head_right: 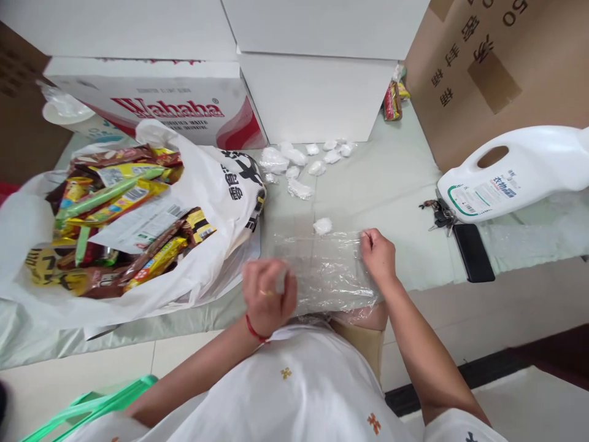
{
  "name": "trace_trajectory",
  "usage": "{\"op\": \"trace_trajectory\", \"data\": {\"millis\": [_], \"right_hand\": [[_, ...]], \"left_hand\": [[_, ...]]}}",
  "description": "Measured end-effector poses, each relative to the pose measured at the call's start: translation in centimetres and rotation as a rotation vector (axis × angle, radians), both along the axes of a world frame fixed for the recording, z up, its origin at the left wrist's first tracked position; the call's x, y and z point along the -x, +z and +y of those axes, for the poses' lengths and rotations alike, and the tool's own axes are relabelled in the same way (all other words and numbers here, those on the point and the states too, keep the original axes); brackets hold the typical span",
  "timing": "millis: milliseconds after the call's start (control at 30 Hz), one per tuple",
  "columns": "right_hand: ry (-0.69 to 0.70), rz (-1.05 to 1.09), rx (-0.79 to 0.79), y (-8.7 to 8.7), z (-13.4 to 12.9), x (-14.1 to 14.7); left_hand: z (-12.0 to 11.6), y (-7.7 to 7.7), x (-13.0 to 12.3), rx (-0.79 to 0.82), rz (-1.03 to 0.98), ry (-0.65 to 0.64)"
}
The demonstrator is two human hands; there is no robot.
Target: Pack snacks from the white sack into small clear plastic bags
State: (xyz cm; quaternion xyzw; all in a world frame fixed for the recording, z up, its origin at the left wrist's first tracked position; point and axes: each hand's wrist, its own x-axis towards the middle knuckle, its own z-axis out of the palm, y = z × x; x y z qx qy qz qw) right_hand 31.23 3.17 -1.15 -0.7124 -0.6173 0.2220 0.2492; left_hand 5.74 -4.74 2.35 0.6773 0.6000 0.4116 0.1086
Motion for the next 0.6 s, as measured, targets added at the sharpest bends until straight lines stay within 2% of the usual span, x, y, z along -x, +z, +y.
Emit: {"op": "trace_trajectory", "data": {"millis": [33,67,100,167,233,300,367,467,533,600], "right_hand": [[0.014,-0.019,0.013,0.0,0.3,0.2],[0.023,-0.050,0.037,0.0,0.6,0.3],[0.029,-0.094,0.063,0.1,1.1,0.2],[0.035,-0.198,0.067,0.5,2.3,-0.1],[0.058,-0.251,-0.028,1.5,3.7,-0.1],[0.163,-0.232,-0.104,2.7,4.9,1.0],[0.352,-0.231,-0.033,3.6,5.9,3.0],[0.577,-0.329,0.198,3.8,7.9,6.5],[0.573,-0.367,0.251,3.5,10.7,7.8],[0.467,-0.346,0.191,3.2,15.0,7.9]], "left_hand": [[-0.3,0.2,-0.6,0.041,0.016,-0.166],[-0.3,0.1,-1.1,0.104,0.039,-0.256],[0.1,-0.3,-1.4,0.172,0.075,-0.294],[1.3,-1.5,-1.3,0.282,0.176,-0.253],[2.4,-2.9,-0.7,0.325,0.296,-0.244],[3.0,-3.9,0.1,0.340,0.410,-0.287],[3.1,-4.2,0.7,0.363,0.495,-0.316],[3.0,-4.1,1.2,0.408,0.557,-0.325],[3.3,-3.9,1.5,0.420,0.567,-0.335],[3.9,-3.8,1.9,0.417,0.566,-0.351]]}}
